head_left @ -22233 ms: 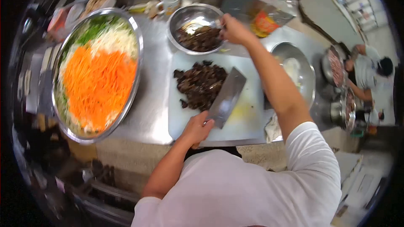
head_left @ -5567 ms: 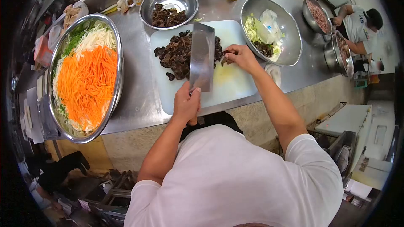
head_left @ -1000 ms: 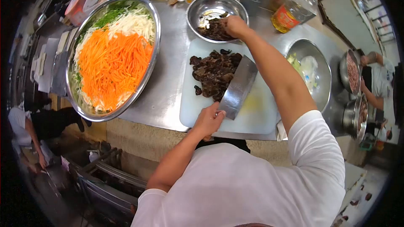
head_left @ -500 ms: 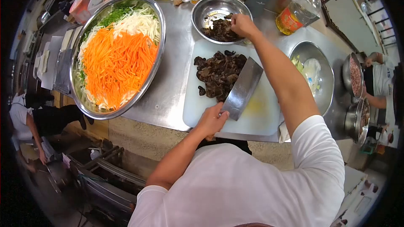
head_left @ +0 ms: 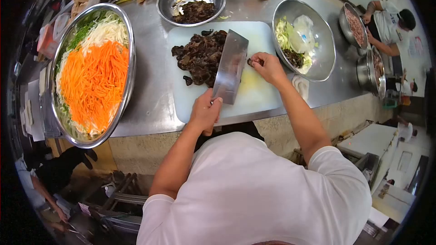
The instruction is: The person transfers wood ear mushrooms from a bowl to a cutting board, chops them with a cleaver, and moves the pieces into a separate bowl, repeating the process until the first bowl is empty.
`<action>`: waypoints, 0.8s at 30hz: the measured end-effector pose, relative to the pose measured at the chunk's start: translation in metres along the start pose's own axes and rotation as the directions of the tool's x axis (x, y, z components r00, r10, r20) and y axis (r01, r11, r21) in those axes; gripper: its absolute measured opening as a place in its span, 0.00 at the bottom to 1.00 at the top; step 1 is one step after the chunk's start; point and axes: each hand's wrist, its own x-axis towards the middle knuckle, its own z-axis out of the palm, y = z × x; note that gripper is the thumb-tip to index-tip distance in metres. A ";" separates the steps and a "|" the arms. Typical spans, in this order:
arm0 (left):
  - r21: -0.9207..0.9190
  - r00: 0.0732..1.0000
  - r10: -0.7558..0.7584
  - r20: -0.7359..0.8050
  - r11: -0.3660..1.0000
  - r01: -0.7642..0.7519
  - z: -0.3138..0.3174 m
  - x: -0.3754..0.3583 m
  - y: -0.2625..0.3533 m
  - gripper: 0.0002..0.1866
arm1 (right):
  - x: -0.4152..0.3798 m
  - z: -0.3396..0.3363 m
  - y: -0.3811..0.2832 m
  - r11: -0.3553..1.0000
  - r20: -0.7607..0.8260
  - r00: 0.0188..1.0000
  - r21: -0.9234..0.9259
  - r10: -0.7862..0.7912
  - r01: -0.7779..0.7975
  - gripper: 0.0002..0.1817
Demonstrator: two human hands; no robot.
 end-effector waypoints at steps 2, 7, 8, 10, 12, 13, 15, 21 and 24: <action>0.028 1.000 -0.014 0.013 1.000 0.014 -0.003 -0.005 0.000 0.07 | -0.009 -0.002 -0.015 0.998 -0.069 0.998 -0.067 0.009 -0.013 0.08; -0.031 0.998 -0.039 0.056 0.999 0.040 -0.005 -0.011 0.001 0.07 | -0.022 0.008 -0.010 0.999 -0.123 0.992 -0.047 -0.020 0.014 0.06; -0.049 0.997 -0.034 0.071 0.998 0.037 -0.005 -0.012 0.001 0.08 | -0.024 0.009 -0.009 1.000 -0.159 0.987 -0.009 -0.009 0.007 0.06; -0.020 0.996 -0.038 0.083 0.999 0.039 -0.005 -0.015 0.000 0.08 | -0.030 0.011 -0.010 0.998 -0.189 0.982 -0.059 -0.016 0.005 0.06; 0.005 0.995 -0.043 0.094 0.999 0.043 -0.005 -0.016 -0.001 0.08 | -0.032 0.010 -0.010 0.994 -0.215 0.976 -0.111 -0.024 0.000 0.06; -0.004 0.994 -0.033 0.107 0.999 0.033 -0.005 -0.017 -0.001 0.07 | -0.033 0.009 -0.010 0.996 -0.209 0.977 -0.094 -0.029 0.010 0.06; -0.013 0.992 -0.022 0.120 1.000 0.024 -0.006 -0.017 -0.002 0.07 | -0.034 0.008 -0.008 0.997 -0.203 0.979 -0.076 -0.034 0.019 0.06; 0.138 0.993 -0.039 0.109 0.990 0.024 -0.008 -0.017 -0.005 0.07 | -0.032 0.003 -0.009 0.994 -0.181 0.982 -0.107 -0.053 0.034 0.06; 0.014 0.986 -0.084 0.144 0.996 0.083 -0.011 -0.018 -0.004 0.08 | -0.032 0.002 -0.007 0.995 -0.169 0.985 -0.098 -0.037 0.021 0.06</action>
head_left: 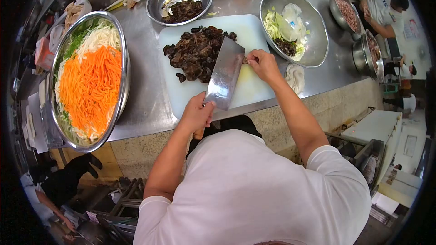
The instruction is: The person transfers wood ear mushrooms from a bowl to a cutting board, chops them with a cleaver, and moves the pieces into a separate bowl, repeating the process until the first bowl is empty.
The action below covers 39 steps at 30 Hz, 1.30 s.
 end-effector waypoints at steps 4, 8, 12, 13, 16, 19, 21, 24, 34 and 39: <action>-0.017 0.997 -0.047 0.055 0.999 0.048 -0.005 0.002 0.000 0.08 | -0.001 -0.001 0.002 1.000 0.008 1.000 0.006 0.018 -0.018 0.07; -0.016 0.995 -0.056 0.078 0.998 0.058 -0.013 0.002 0.003 0.08 | -0.001 -0.004 0.001 1.000 0.023 0.999 -0.005 0.026 -0.026 0.06; -0.018 0.995 -0.031 0.096 0.999 0.033 -0.014 0.001 0.004 0.08 | -0.004 -0.004 -0.001 0.998 0.033 0.998 -0.023 0.054 -0.053 0.05; -0.040 0.998 -0.028 0.056 0.999 0.031 -0.013 -0.001 0.004 0.08 | -0.005 -0.001 -0.001 0.999 0.020 1.000 -0.036 0.007 -0.006 0.05; -0.112 0.999 -0.019 -0.029 0.994 0.016 -0.011 -0.006 0.008 0.07 | -0.003 0.018 0.000 0.995 -0.023 0.995 -0.037 -0.095 0.094 0.06; -0.148 0.993 0.008 -0.117 0.989 -0.026 -0.013 -0.007 0.018 0.06 | 0.006 0.029 -0.014 0.989 -0.034 0.990 0.055 -0.139 0.140 0.06; -0.133 0.987 0.022 -0.162 0.990 -0.044 -0.014 -0.009 0.019 0.06 | 0.011 0.032 -0.019 0.980 0.037 0.985 0.114 -0.170 0.165 0.05; -0.075 0.974 0.076 -0.212 0.993 -0.094 -0.011 -0.006 0.017 0.05 | 0.024 -0.008 -0.039 0.988 0.027 0.988 0.040 -0.152 0.151 0.07; 0.197 0.960 0.160 -0.230 0.974 -0.115 0.031 0.045 0.000 0.13 | 0.176 -0.016 -0.104 0.932 0.191 0.915 -0.005 -0.354 0.362 0.12; 0.173 0.948 0.153 -0.279 0.979 -0.107 0.020 0.042 -0.007 0.15 | 0.297 0.074 -0.099 0.876 0.210 0.884 -0.165 -0.418 0.453 0.15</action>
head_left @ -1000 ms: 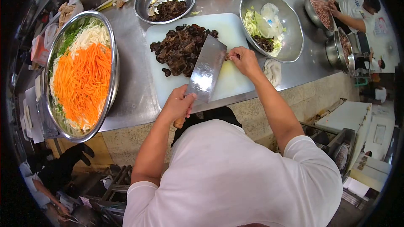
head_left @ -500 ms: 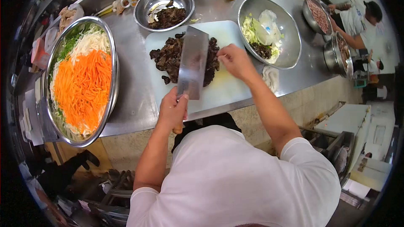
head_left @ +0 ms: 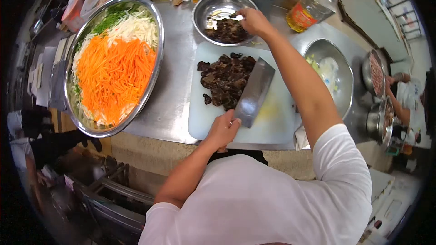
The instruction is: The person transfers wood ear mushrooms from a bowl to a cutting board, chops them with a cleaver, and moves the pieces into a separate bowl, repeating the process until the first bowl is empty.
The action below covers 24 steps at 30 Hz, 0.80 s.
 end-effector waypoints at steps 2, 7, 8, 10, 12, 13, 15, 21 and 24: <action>-0.088 1.000 -0.023 -0.007 0.996 0.023 0.003 0.002 -0.007 0.19 | 0.029 0.023 0.001 0.993 0.008 1.000 -0.117 -0.006 0.007 0.19; -0.019 1.000 -0.021 -0.010 1.000 0.020 -0.009 -0.002 0.015 0.14 | 0.064 0.061 0.022 0.961 0.132 0.991 -0.267 -0.037 0.071 0.13; -0.022 0.993 -0.106 0.057 0.994 0.107 -0.011 -0.003 0.021 0.14 | 0.065 0.058 0.021 0.969 0.158 0.987 -0.243 -0.012 0.050 0.13; -0.017 1.000 0.010 -0.002 1.000 -0.010 -0.002 0.003 0.002 0.13 | 0.060 0.037 0.017 0.975 0.167 0.985 -0.203 -0.052 0.086 0.13; -0.005 0.991 0.123 -0.055 0.992 -0.124 0.003 0.002 -0.007 0.12 | 0.046 0.005 -0.002 0.987 0.216 0.976 -0.156 -0.011 0.046 0.14; -0.016 0.993 0.104 -0.050 0.994 -0.105 0.001 0.003 -0.003 0.13 | 0.036 -0.014 -0.016 0.995 0.254 0.967 -0.104 0.019 0.008 0.14; -0.028 0.995 0.090 -0.032 0.995 -0.091 -0.002 0.004 0.000 0.13 | -0.010 -0.041 -0.039 0.986 0.204 0.965 0.080 -0.162 0.148 0.12; 0.044 0.998 0.046 0.030 0.998 -0.048 -0.005 0.006 0.002 0.13 | -0.142 -0.042 -0.096 0.983 0.554 0.812 0.078 -0.182 0.167 0.14; 0.028 0.988 0.148 -0.034 0.989 -0.147 0.000 0.008 -0.007 0.15 | -0.161 -0.037 -0.114 0.968 0.625 0.752 0.022 -0.210 0.252 0.13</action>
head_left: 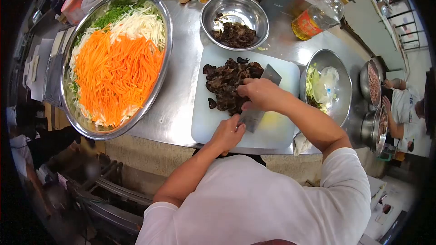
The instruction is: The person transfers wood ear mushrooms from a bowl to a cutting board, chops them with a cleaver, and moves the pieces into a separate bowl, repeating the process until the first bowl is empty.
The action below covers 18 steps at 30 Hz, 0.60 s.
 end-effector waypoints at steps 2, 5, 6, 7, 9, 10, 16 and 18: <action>-0.003 0.999 -0.035 0.007 0.999 0.035 -0.002 -0.003 0.005 0.16 | 0.020 -0.025 0.003 0.998 -0.013 0.999 0.053 0.039 -0.038 0.12; 0.028 0.987 -0.130 0.098 0.991 0.127 -0.009 -0.003 0.014 0.13 | 0.090 -0.048 0.050 0.995 -0.304 0.949 0.076 0.081 -0.061 0.10; 0.029 0.987 -0.133 0.085 0.991 0.131 -0.008 -0.002 0.014 0.13 | 0.115 -0.054 0.057 0.995 -0.360 0.930 0.086 0.075 -0.047 0.09; 0.002 0.991 -0.114 0.075 0.993 0.115 -0.008 -0.002 0.014 0.13 | 0.140 -0.049 0.070 0.996 -0.489 0.869 -0.053 -0.083 0.066 0.10; -0.025 0.993 -0.108 0.055 0.994 0.110 -0.007 -0.004 0.014 0.13 | 0.184 -0.032 0.094 0.974 -0.412 0.894 -0.203 -0.179 0.101 0.08; -0.029 0.985 -0.152 0.085 0.988 0.155 -0.009 -0.003 0.014 0.14 | 0.194 -0.032 0.094 0.969 -0.251 0.967 -0.245 -0.043 -0.020 0.07; -0.049 0.982 -0.154 0.107 0.986 0.159 -0.013 -0.005 0.014 0.16 | 0.183 -0.057 0.130 0.985 -0.421 0.891 0.042 0.169 -0.167 0.11; -0.054 0.971 -0.188 0.148 0.979 0.198 -0.011 -0.005 0.012 0.16 | 0.176 -0.056 0.128 0.982 -0.391 0.902 0.022 0.182 -0.189 0.12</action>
